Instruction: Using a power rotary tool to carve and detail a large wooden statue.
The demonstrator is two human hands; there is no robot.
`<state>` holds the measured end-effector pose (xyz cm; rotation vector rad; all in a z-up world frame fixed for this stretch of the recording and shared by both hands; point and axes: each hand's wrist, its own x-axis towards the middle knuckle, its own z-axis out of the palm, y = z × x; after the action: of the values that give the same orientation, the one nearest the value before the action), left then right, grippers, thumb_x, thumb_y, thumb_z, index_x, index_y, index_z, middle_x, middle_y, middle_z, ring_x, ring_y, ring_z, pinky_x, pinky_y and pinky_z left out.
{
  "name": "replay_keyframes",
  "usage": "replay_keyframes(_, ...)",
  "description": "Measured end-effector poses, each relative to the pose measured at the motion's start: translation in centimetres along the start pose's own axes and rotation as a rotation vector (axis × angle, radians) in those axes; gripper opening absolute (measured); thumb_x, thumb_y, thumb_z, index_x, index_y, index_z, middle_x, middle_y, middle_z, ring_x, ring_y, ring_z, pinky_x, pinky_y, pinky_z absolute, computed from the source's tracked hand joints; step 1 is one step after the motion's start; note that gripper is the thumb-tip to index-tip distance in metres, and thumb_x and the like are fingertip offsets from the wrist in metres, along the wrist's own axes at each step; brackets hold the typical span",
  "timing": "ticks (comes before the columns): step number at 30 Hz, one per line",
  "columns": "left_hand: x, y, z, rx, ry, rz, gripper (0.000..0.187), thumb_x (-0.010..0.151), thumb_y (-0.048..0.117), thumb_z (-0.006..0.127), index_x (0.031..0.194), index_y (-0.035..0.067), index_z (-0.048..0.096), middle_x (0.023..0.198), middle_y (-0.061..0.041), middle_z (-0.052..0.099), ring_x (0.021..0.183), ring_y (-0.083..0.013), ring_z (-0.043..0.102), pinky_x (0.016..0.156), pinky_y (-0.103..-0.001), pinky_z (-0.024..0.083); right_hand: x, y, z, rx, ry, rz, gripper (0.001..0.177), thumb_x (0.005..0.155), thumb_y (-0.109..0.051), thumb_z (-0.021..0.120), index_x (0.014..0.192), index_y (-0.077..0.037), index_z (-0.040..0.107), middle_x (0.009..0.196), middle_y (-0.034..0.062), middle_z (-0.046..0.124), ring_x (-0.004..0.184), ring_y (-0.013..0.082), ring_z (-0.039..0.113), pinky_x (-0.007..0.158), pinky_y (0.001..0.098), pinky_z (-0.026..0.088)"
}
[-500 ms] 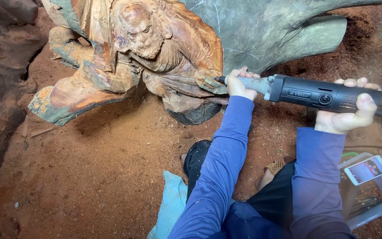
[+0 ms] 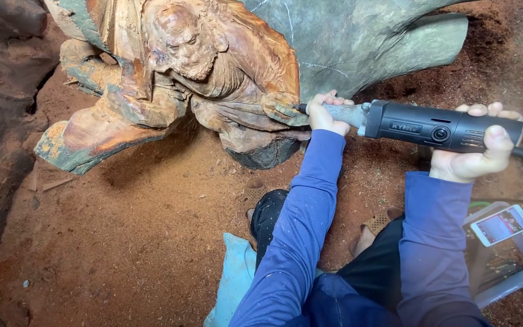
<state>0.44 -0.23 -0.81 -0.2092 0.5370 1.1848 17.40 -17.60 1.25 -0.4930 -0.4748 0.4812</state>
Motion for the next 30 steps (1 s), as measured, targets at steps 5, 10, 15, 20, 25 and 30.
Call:
replay_keyframes(5,0.6,-0.2,-0.7,-0.004,-0.010,-0.018,0.029,0.086,0.004,0.047,0.115,0.000,0.049,0.066,0.005,0.044,0.055,-0.0091,0.045,0.058,-0.030,0.045,-0.3,-0.3,0.2,-0.031,-0.019,-0.023,0.024,0.087,-0.024,0.062,0.110,-0.021,0.057,0.121,-0.0035,0.063,0.105,0.0152,0.063,0.100,0.0354,0.053)
replay_keyframes(10,-0.5,-0.8,-0.9,0.003,-0.007,-0.059,0.028,0.086,0.004,0.047,0.114,0.002,0.047,0.063,0.008,0.041,0.052,-0.0077,0.044,0.057,-0.029,0.045,-1.7,-2.2,0.8,-0.096,-0.004,-0.065,0.024,0.085,-0.025,0.062,0.108,-0.021,0.055,0.119,-0.0022,0.063,0.104,0.0155,0.062,0.100,0.0366,0.053)
replay_keyframes(15,-3.7,-1.2,-1.4,0.208,-0.070,-0.174,0.048,0.082,0.007,0.060,0.125,-0.015,0.055,0.066,0.006,0.042,0.059,-0.0095,0.051,0.066,-0.036,0.052,-11.7,-9.4,-3.7,0.053,-0.139,0.115,0.038,0.096,-0.014,0.067,0.130,-0.012,0.050,0.134,0.0117,0.059,0.116,0.0267,0.062,0.106,0.0410,0.055)
replay_keyframes(20,-7.1,0.6,-2.3,0.301,-0.381,-0.421,0.047,0.090,0.009,0.059,0.133,-0.009,0.051,0.067,0.005,0.045,0.058,-0.0105,0.047,0.060,-0.034,0.047,-21.1,-12.7,-8.3,0.510,-0.188,0.727,0.069,0.103,0.017,0.066,0.155,0.000,0.023,0.152,0.0382,0.038,0.138,0.0509,0.047,0.114,0.0573,0.037)
replay_keyframes(25,-11.7,2.1,-2.7,0.498,-0.439,-0.525,0.054,0.088,-0.001,0.055,0.141,-0.001,0.047,0.064,0.001,0.045,0.052,-0.0127,0.045,0.051,-0.033,0.042,-21.6,-11.9,2.8,0.640,-0.550,1.001,0.101,0.119,-0.034,0.078,0.163,-0.025,-0.013,0.160,0.0337,0.015,0.138,0.0577,0.039,0.103,0.0659,0.046)
replay_keyframes(30,-9.4,5.0,-6.0,0.832,-0.247,-0.348,0.044,0.086,0.003,0.061,0.128,-0.004,0.051,0.068,-0.005,0.055,0.052,-0.0148,0.053,0.044,-0.032,0.047,-25.0,-8.0,3.2,-0.113,-0.395,1.035,0.118,0.072,0.002,0.069,0.164,-0.026,0.003,0.139,0.0269,0.050,0.070,0.0285,0.073,0.046,0.0363,0.061)
